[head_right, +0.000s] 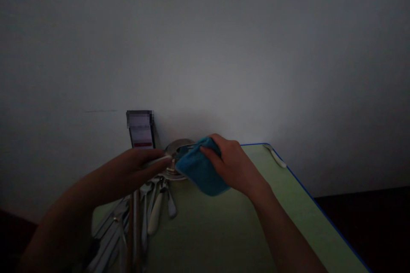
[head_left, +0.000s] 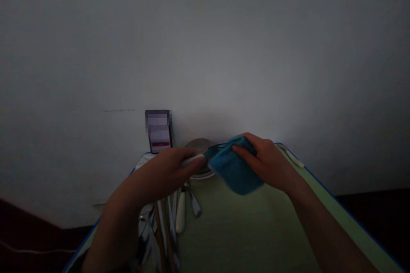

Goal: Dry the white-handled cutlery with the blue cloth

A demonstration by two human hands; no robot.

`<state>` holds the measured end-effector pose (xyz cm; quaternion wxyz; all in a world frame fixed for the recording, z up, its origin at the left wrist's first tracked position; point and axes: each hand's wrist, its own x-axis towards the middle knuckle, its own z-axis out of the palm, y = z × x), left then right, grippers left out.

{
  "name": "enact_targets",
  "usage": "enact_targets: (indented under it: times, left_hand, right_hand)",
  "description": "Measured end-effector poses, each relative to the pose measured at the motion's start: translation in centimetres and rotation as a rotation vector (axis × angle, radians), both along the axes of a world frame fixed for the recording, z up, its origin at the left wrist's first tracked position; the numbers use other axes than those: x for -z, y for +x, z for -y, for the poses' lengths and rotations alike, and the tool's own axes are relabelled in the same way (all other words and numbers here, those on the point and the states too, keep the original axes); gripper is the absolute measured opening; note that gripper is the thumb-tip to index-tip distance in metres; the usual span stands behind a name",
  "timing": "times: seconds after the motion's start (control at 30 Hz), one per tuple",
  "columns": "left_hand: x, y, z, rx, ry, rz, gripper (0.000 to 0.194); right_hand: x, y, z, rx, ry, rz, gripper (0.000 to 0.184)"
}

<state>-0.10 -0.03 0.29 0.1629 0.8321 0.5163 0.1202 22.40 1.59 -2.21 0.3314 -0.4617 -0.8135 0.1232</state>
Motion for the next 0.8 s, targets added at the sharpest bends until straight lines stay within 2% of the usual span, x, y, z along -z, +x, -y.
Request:
enact_targets:
  times: [0.13, 0.33, 0.6, 0.8]
  left_hand:
    - [0.1, -0.1, 0.0, 0.030, -0.017, -0.011, 0.042]
    - [-0.2, -0.3, 0.4, 0.032, -0.015, -0.066, 0.041]
    - [-0.1, 0.6, 0.6, 0.019, -0.008, -0.101, 0.040]
    - [-0.1, 1.0, 0.0, 0.116, 0.006, -0.160, 0.038]
  right_hand:
    - [-0.1, 0.0, 0.1, 0.013, 0.012, 0.029, 0.021]
    - [-0.3, -0.2, 0.3, -0.052, -0.054, 0.095, 0.026]
    - [-0.4, -0.4, 0.4, -0.037, -0.020, 0.105, 0.025]
    - [-0.1, -0.7, 0.7, -0.155, -0.151, 0.198, 0.022]
